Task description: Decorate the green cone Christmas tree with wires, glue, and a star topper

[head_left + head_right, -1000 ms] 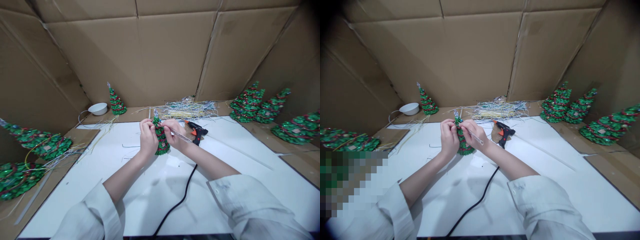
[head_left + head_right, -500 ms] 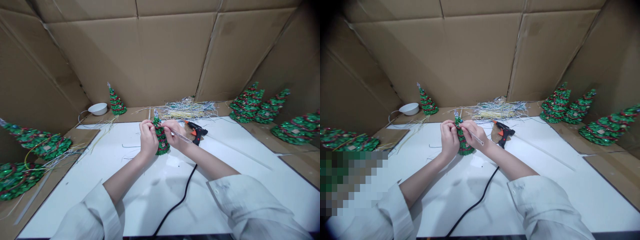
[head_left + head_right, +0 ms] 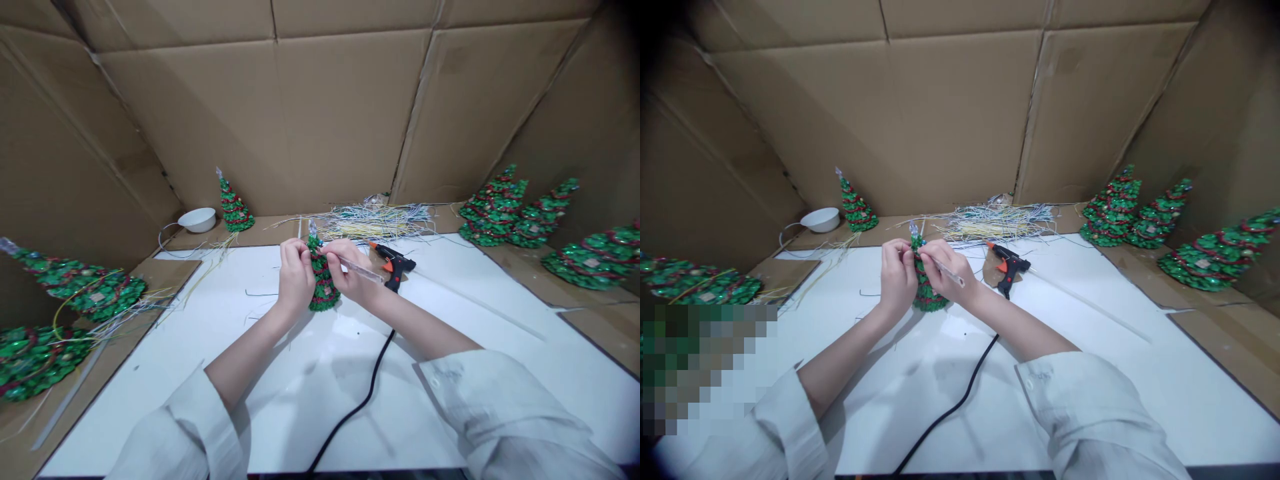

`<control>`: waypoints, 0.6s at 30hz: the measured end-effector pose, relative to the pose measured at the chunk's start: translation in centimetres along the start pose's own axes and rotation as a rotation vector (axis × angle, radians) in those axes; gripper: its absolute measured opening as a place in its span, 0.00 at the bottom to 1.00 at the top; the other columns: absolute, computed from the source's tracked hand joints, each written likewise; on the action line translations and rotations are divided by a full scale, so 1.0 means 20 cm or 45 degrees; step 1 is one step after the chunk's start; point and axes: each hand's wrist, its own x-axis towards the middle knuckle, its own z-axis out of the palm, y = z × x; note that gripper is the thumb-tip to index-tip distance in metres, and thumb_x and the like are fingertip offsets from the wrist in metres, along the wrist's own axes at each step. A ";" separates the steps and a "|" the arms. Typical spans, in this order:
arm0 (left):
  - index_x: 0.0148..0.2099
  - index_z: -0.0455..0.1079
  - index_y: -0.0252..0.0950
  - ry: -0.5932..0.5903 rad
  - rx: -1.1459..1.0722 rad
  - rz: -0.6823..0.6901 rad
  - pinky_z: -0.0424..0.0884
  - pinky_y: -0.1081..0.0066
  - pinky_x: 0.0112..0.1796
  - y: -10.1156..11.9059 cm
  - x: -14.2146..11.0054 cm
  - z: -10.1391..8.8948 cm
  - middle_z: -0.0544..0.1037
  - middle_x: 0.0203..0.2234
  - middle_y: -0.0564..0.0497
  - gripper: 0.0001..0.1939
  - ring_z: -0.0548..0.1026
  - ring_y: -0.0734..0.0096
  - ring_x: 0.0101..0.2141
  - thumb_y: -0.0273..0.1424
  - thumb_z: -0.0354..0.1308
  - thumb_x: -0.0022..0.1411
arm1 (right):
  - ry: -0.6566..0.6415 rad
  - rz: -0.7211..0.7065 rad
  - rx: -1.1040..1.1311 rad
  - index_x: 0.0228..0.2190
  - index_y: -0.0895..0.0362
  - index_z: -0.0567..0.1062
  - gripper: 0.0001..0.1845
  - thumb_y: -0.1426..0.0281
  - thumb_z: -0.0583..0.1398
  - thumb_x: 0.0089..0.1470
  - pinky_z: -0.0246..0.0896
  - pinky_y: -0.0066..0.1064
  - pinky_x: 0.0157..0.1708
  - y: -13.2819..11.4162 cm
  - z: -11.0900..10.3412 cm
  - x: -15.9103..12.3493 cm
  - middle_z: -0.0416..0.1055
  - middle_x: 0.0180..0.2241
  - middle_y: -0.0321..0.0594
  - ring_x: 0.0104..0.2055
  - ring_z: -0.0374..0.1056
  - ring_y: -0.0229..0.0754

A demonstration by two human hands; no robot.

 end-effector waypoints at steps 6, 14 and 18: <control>0.37 0.55 0.39 0.012 -0.011 0.027 0.66 0.67 0.41 0.01 0.00 0.00 0.66 0.38 0.46 0.05 0.69 0.67 0.42 0.29 0.43 0.69 | -0.107 0.040 -0.054 0.37 0.55 0.68 0.08 0.74 0.50 0.62 0.67 0.30 0.36 -0.04 -0.01 0.03 0.71 0.31 0.41 0.34 0.69 0.38; 0.38 0.57 0.39 0.069 -0.021 0.082 0.66 0.66 0.43 -0.01 -0.03 0.01 0.66 0.39 0.46 0.04 0.68 0.68 0.43 0.28 0.44 0.68 | -0.253 0.274 -0.033 0.34 0.56 0.70 0.11 0.70 0.49 0.64 0.64 0.31 0.40 -0.08 -0.02 0.07 0.71 0.33 0.42 0.36 0.68 0.40; 0.38 0.56 0.39 0.079 -0.024 0.071 0.67 0.65 0.44 -0.01 -0.04 0.02 0.66 0.40 0.46 0.03 0.68 0.67 0.43 0.28 0.44 0.68 | -0.213 0.409 0.040 0.31 0.56 0.70 0.12 0.69 0.49 0.63 0.64 0.32 0.42 -0.07 -0.03 0.11 0.73 0.33 0.41 0.38 0.69 0.41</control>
